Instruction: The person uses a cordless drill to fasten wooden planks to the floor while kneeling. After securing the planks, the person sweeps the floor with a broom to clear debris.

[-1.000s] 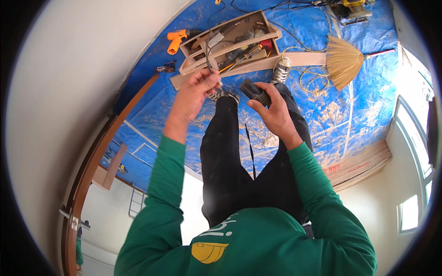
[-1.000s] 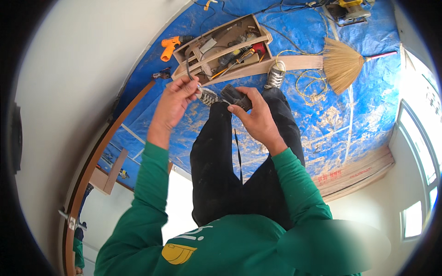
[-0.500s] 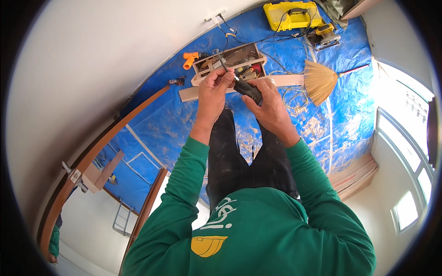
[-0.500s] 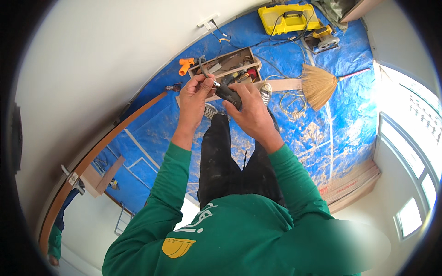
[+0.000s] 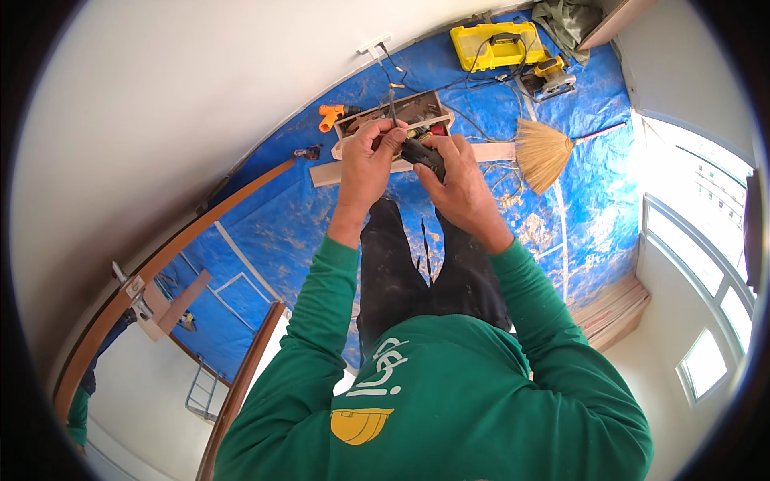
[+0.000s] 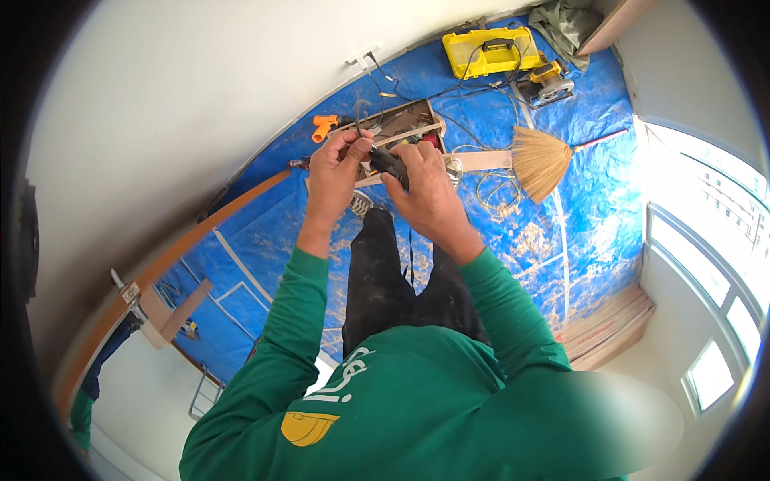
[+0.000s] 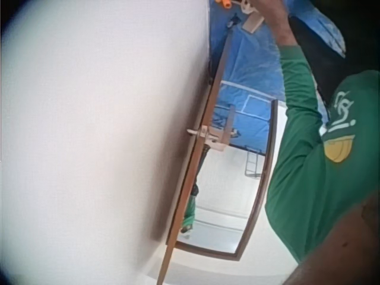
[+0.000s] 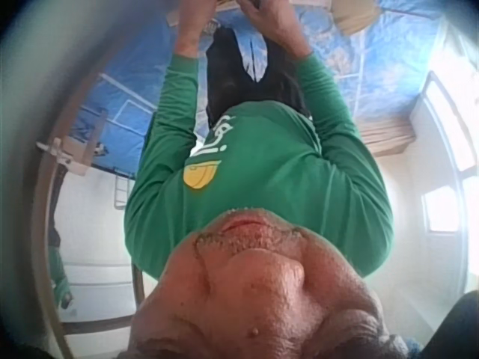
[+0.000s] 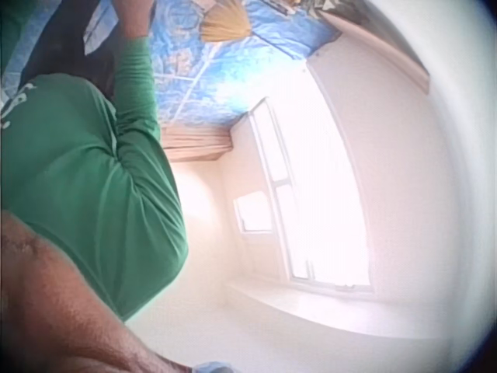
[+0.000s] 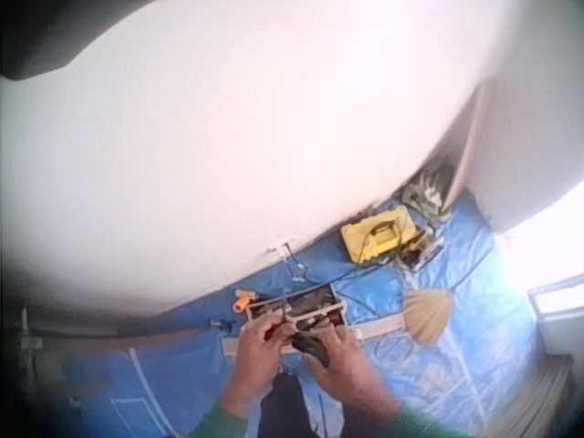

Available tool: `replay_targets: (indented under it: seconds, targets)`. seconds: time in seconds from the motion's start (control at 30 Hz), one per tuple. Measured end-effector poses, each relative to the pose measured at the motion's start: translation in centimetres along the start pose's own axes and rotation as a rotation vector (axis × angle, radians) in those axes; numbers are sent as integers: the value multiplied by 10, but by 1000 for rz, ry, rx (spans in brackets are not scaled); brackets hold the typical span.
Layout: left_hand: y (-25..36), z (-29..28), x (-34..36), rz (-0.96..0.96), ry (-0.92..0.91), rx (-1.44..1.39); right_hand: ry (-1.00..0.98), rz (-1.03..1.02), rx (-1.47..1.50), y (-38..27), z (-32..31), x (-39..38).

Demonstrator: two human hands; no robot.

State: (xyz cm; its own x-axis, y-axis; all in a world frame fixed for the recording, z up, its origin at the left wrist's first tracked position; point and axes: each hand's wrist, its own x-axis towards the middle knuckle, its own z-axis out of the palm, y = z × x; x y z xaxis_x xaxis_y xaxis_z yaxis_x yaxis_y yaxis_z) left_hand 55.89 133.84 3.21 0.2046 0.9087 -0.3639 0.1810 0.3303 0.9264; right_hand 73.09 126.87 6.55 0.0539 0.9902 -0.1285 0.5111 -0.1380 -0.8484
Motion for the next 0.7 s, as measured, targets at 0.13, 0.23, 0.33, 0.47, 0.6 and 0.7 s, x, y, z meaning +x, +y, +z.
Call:
replay_targets:
  seconds: [0.13,0.23,0.33,0.47,0.6,0.7]
  targets:
    - [8,0,-6,-54,63,-7,2,-28,27,-4,3,-1]
    - [15,-3,-8,-34,66,20,-24,-22,53,-5,1,0]
    - [22,-5,-5,-34,36,122,-44,-26,58,-6,-2,3]
    - [28,-3,-9,-35,68,175,-67,15,117,-12,-4,4]
    - [23,0,-14,-35,128,-41,-70,39,132,-15,-3,7]
    - [14,-4,-16,-78,119,-105,-56,5,96,-14,-1,9]
